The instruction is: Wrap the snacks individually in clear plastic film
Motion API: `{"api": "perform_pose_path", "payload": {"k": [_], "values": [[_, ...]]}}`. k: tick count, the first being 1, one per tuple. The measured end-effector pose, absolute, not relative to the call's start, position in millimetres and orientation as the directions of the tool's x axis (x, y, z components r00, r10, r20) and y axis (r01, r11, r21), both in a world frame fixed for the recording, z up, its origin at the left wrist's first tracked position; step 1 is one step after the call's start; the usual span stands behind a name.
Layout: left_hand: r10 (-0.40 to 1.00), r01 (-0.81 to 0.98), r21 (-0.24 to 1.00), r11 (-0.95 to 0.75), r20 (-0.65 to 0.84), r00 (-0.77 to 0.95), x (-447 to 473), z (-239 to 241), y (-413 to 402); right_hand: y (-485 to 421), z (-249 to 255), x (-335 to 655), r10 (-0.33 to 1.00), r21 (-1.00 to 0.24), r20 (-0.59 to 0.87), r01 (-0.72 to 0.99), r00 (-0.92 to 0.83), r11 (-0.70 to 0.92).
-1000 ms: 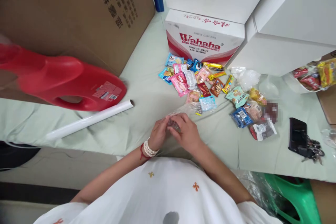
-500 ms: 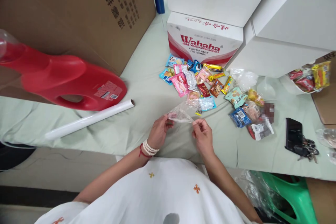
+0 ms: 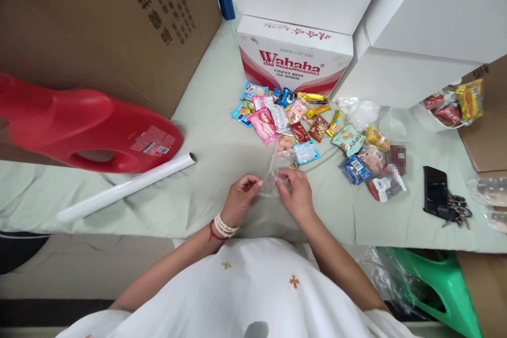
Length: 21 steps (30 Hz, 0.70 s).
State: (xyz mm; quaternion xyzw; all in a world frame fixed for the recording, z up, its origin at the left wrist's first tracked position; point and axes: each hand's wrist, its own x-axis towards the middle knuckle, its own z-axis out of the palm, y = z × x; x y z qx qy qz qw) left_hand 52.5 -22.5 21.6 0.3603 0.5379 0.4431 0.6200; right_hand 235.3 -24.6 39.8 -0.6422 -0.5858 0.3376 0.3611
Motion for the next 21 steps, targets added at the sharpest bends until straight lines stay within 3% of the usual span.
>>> {"api": "perform_pose_path", "payload": {"k": [5, 7, 10, 14, 16, 21], "values": [[0.912, -0.306, 0.886, 0.349, -0.397, -0.107, 43.4, 15.3, -20.4, -9.3, 24.0, 232.8, 0.948, -0.96, -0.182, 0.16, 0.261, -0.228], [0.904, -0.326, 0.877, 0.354, -0.41, -0.121, 39.8, 14.1, -19.1, -14.8, 17.8, 239.6, 0.927, -0.955, -0.23, 0.114, 0.295, -0.273], [0.898, -0.344, 0.864, 0.367, -0.426, -0.112, 38.3, 14.7, -17.7, -28.6, 17.7, 249.7, 0.933, -0.915, -0.21, 0.276, 0.292, -0.293], [0.915, -0.299, 0.885, 0.357, -0.395, -0.075, 41.0, 17.0, -17.2, -44.9, 41.0, 249.4, 0.934, -0.794, 0.15, 0.602, 0.324, -0.082], [0.931, -0.26, 0.907, 0.332, -0.36, -0.067, 43.0, 17.9, -17.9, -47.2, 56.0, 240.9, 0.951, -0.782, 0.214, 0.622, 0.224, 0.029], [0.95, -0.199, 0.936, 0.289, -0.306, -0.059, 47.3, 21.2, -22.1, -33.9, 65.6, 209.6, 0.992, -0.827, 0.121, 0.551, -0.022, 0.113]]}}
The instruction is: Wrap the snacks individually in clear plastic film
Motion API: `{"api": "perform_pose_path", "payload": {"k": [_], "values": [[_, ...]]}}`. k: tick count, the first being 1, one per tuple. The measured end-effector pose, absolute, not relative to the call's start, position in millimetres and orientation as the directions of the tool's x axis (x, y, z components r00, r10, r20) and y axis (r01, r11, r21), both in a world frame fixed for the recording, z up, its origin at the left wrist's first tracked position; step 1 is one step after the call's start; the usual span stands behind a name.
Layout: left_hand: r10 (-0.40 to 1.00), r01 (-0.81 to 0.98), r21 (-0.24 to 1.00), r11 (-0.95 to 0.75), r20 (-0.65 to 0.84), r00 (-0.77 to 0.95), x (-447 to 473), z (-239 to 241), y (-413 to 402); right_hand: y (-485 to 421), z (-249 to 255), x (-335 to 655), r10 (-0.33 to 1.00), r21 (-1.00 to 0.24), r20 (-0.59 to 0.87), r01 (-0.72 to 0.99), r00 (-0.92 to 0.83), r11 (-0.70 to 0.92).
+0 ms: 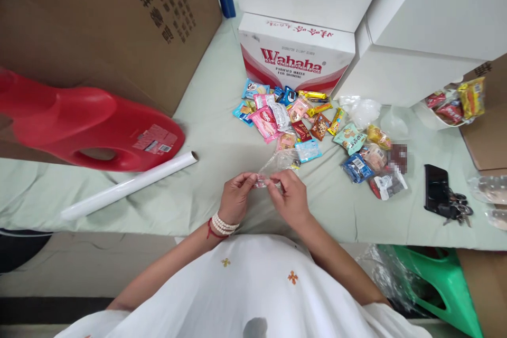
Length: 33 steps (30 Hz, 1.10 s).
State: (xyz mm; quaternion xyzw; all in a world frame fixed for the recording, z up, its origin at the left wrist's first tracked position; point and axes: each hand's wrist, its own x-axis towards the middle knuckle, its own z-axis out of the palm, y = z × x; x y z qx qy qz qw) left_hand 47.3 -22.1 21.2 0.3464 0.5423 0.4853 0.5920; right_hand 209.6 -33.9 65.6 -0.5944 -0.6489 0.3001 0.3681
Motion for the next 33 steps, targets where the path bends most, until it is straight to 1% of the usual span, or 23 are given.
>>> {"api": "perform_pose_path", "payload": {"k": [4, 6, 9, 11, 14, 17, 18, 20, 23, 26, 29, 33], "values": [[0.958, -0.215, 0.94, 0.266, -0.283, -0.05, 47.7, 24.0, -24.8, -23.8, 51.3, 194.1, 0.983, -0.838, 0.147, 0.514, -0.113, 0.185], [0.958, -0.228, 0.937, 0.264, -0.282, -0.049, 47.2, 24.7, -24.9, -23.7, 45.9, 192.2, 0.979, -0.843, 0.166, 0.498, -0.119, 0.204], [0.956, -0.244, 0.934, 0.262, -0.286, -0.068, 46.3, 25.3, -24.1, -26.7, 41.6, 194.8, 0.99, -0.87, 0.125, 0.474, -0.061, 0.139], [0.958, -0.214, 0.944, 0.25, -0.274, -0.09, 45.7, 26.6, -24.2, -28.7, 40.1, 198.0, 0.999, -0.91, 0.046, 0.412, -0.006, 0.044], [0.977, -0.058, 0.98, 0.19, -0.194, -0.087, 45.0, 30.0, -26.9, -30.1, 39.6, 200.1, 0.986, -0.968, -0.164, 0.19, 0.019, -0.164], [0.996, 0.123, 0.99, 0.064, -0.055, -0.077, 45.2, 33.4, -31.3, -29.2, 42.8, 197.1, 0.933, -0.931, -0.361, -0.067, 0.008, -0.36], [0.998, 0.17, 0.985, 0.021, -0.009, -0.07, 45.4, 34.1, -32.5, -28.5, 44.6, 195.5, 0.918, -0.91, -0.397, -0.129, 0.008, -0.393], [0.997, 0.23, 0.972, -0.039, 0.052, -0.05, 45.6, 35.2, -34.5, -26.9, 48.3, 192.5, 0.903, -0.885, -0.43, -0.201, 0.004, -0.421], [0.998, 0.221, 0.974, -0.042, 0.05, -0.032, 44.9, 36.0, -35.6, -25.3, 52.5, 190.8, 0.903, -0.88, -0.428, -0.212, -0.03, -0.425], [0.999, 0.109, 0.993, 0.034, -0.033, -0.014, 44.3, 36.3, -34.3, -25.4, 53.4, 192.5, 0.904, -0.888, -0.424, -0.175, -0.052, -0.426], [0.992, 0.017, 0.992, 0.123, -0.123, 0.003, 45.5, 35.8, -29.5, -26.2, 52.9, 195.9, 0.909, -0.905, -0.41, -0.088, -0.072, -0.416], [0.987, 0.051, 0.987, 0.151, -0.154, 0.047, 48.0, 34.1, -20.8, -26.0, 54.3, 201.9, 0.935, -0.942, -0.337, 0.046, -0.115, -0.334]]}}
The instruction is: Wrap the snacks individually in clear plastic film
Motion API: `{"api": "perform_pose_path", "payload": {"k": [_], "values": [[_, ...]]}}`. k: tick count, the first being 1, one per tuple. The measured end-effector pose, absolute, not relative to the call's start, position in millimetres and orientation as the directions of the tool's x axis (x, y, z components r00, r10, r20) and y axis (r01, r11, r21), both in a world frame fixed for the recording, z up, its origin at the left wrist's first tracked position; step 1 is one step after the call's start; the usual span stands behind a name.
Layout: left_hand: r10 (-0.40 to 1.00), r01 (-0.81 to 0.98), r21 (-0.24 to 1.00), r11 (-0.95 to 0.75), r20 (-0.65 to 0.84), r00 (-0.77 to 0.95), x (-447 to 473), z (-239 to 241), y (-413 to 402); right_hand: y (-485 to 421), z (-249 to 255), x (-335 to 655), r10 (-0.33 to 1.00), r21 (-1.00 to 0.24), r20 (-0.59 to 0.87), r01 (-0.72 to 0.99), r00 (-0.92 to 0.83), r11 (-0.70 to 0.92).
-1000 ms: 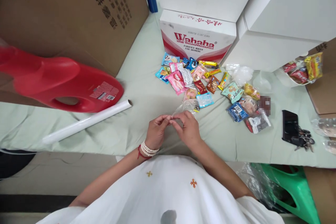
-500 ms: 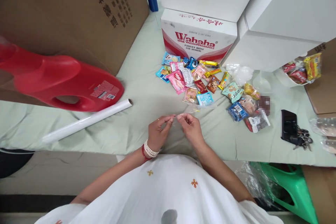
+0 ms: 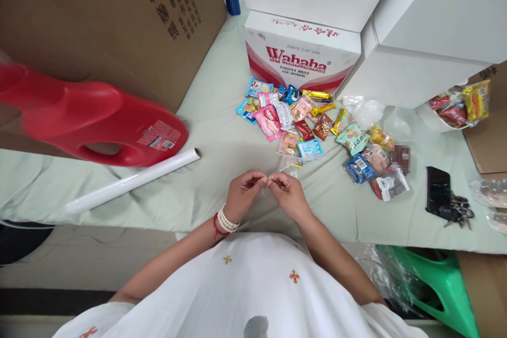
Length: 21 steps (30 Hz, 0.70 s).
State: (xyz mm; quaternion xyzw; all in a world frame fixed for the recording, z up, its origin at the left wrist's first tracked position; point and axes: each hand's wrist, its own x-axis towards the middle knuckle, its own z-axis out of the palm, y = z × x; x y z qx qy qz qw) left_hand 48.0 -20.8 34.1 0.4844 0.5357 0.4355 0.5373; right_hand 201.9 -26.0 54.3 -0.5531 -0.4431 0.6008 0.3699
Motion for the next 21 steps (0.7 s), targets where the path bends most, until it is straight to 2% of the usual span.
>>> {"api": "perform_pose_path", "payload": {"k": [7, 12, 15, 21], "values": [[0.963, -0.053, 0.963, 0.263, -0.258, 0.08, 49.5, 30.7, -17.3, -24.1, 55.6, 210.7, 0.94, -0.95, -0.307, 0.1, -0.147, -0.295], [0.961, -0.054, 0.967, 0.251, -0.241, 0.138, 50.3, 32.1, -17.2, -23.0, 55.3, 211.0, 0.939, -0.952, -0.286, 0.168, -0.194, -0.255], [0.961, -0.069, 0.963, 0.259, -0.249, 0.124, 51.4, 32.4, -16.3, -22.8, 54.5, 211.5, 0.932, -0.952, -0.301, 0.117, -0.2, -0.283], [0.915, -0.243, 0.883, 0.401, -0.372, 0.157, 54.9, 31.6, -17.3, -23.7, 53.0, 214.5, 0.884, -0.9, -0.412, -0.055, -0.221, -0.433]]}}
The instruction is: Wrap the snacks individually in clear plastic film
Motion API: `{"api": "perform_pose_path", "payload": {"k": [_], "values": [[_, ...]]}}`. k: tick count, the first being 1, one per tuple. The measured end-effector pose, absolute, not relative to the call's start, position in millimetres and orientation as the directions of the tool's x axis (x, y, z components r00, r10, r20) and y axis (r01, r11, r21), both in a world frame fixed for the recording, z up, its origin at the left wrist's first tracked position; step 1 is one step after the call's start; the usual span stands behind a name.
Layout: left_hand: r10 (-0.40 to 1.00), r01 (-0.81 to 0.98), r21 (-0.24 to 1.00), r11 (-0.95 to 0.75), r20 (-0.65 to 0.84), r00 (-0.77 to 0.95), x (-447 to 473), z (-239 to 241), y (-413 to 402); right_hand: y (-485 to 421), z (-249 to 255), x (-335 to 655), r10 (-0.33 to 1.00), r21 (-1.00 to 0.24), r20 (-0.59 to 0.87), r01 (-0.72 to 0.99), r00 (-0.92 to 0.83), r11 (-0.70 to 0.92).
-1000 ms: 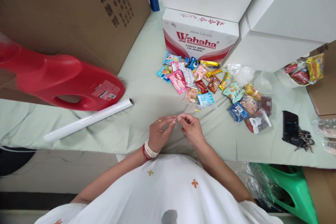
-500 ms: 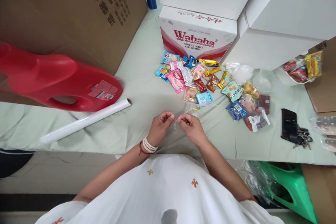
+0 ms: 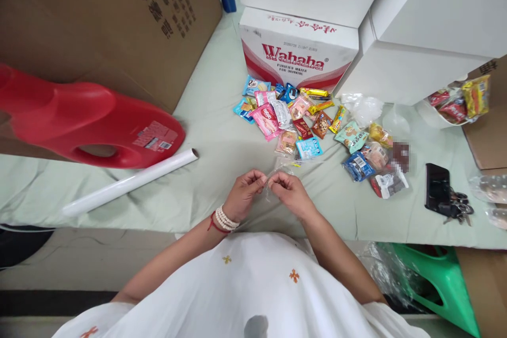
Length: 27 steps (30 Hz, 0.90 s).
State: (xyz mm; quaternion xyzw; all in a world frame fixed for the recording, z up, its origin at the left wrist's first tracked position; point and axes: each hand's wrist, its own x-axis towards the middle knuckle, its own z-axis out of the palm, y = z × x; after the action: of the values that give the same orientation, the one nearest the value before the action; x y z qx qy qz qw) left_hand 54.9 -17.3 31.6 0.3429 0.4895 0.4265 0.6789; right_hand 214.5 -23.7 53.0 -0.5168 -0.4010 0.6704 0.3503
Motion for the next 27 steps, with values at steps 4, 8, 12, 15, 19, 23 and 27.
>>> {"api": "perform_pose_path", "payload": {"k": [4, 8, 12, 15, 19, 23, 27], "values": [[0.886, -0.328, 0.823, 0.464, -0.432, 0.17, 53.4, 32.2, -16.7, -23.0, 57.4, 216.0, 0.845, -0.839, -0.48, -0.156, -0.236, -0.521], [0.888, -0.301, 0.836, 0.459, -0.422, 0.183, 49.8, 34.6, -17.6, -21.9, 62.1, 216.8, 0.823, -0.799, -0.522, -0.208, -0.225, -0.564], [0.918, -0.169, 0.916, 0.365, -0.324, 0.227, 48.3, 40.2, -21.1, -22.4, 61.2, 216.8, 0.815, -0.781, -0.545, -0.235, -0.2, -0.579], [0.93, -0.071, 0.951, 0.299, -0.274, 0.246, 48.3, 41.8, -23.5, -22.9, 60.1, 216.1, 0.819, -0.783, -0.545, -0.242, -0.179, -0.573], [0.914, -0.122, 0.928, 0.353, -0.315, 0.255, 47.1, 37.5, -24.3, -23.9, 60.9, 217.1, 0.839, -0.813, -0.516, -0.208, -0.175, -0.543], [0.884, -0.322, 0.828, 0.459, -0.389, 0.26, 44.3, 34.5, -23.6, -29.2, 58.3, 222.8, 0.875, -0.872, -0.463, -0.105, -0.14, -0.478], [0.84, -0.429, 0.722, 0.542, -0.456, 0.293, 42.9, 35.6, -23.8, -39.6, 48.3, 229.5, 0.972, -0.952, -0.221, 0.233, -0.075, -0.198]]}}
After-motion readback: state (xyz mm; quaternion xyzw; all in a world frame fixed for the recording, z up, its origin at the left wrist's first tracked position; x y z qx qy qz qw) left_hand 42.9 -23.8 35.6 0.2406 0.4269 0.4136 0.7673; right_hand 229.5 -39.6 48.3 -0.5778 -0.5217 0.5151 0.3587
